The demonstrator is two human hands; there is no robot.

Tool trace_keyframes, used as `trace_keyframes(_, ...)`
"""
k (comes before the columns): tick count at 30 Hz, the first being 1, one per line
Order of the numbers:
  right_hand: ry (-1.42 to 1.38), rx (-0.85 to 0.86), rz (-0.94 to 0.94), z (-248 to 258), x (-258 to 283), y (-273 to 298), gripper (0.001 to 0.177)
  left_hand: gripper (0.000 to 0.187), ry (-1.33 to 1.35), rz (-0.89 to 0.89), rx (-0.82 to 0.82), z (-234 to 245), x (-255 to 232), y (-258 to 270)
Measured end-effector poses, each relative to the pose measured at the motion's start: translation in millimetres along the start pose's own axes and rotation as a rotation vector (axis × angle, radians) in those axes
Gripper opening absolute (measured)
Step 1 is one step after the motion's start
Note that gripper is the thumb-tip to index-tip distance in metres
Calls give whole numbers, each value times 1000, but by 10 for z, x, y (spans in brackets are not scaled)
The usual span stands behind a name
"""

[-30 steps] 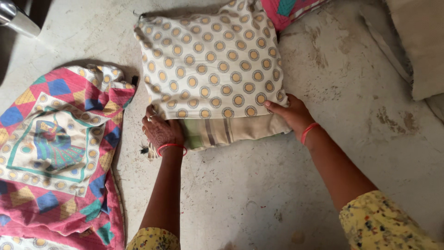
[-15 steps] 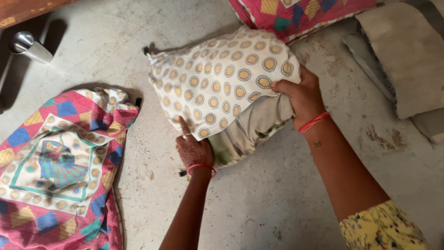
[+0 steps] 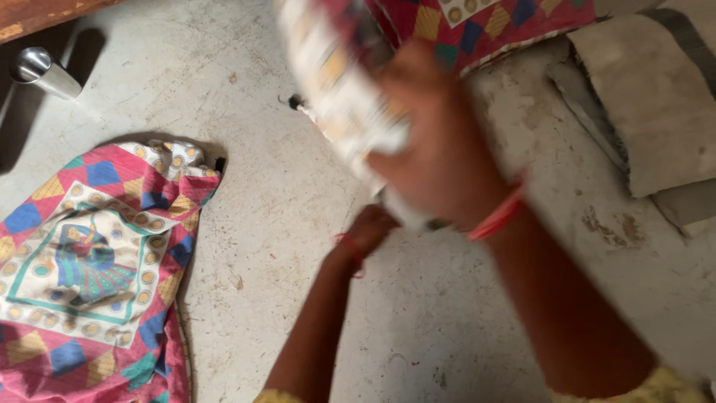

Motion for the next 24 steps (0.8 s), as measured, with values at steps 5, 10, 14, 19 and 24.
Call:
trace_keyframes(5, -73, 269, -272, -578, 400, 363, 59, 82, 1120, -38, -468, 1043, 191, 264)
trace_keyframes(10, -187, 304, -242, -1065, 608, 743, 65, 92, 1325, -434, -281, 1630, 347, 594)
trace_keyframes(14, -307, 328, -315, -1275, 281, 1077, 48, 75, 1172, -287, -356, 1628, 636, 521)
trace_keyframes(19, 81, 105, -494, -1009, -1000, 1295, 36, 76, 1074, -58, -619, 1645, 978, 471)
trace_keyframes(24, 283, 243, -863, -772, -1775, 1750, 54, 81, 453, 27, -1037, 1631, 945, 478)
Point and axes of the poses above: each hand's wrist, its own y-axis away from the middle knuckle, its own z-axis out of the back of the hand, x = y × z, the point moved 1 cm from there along -y, towards the middle knuckle, and after that the axes turned 14 degrees about -x, right-handed, at the moved point
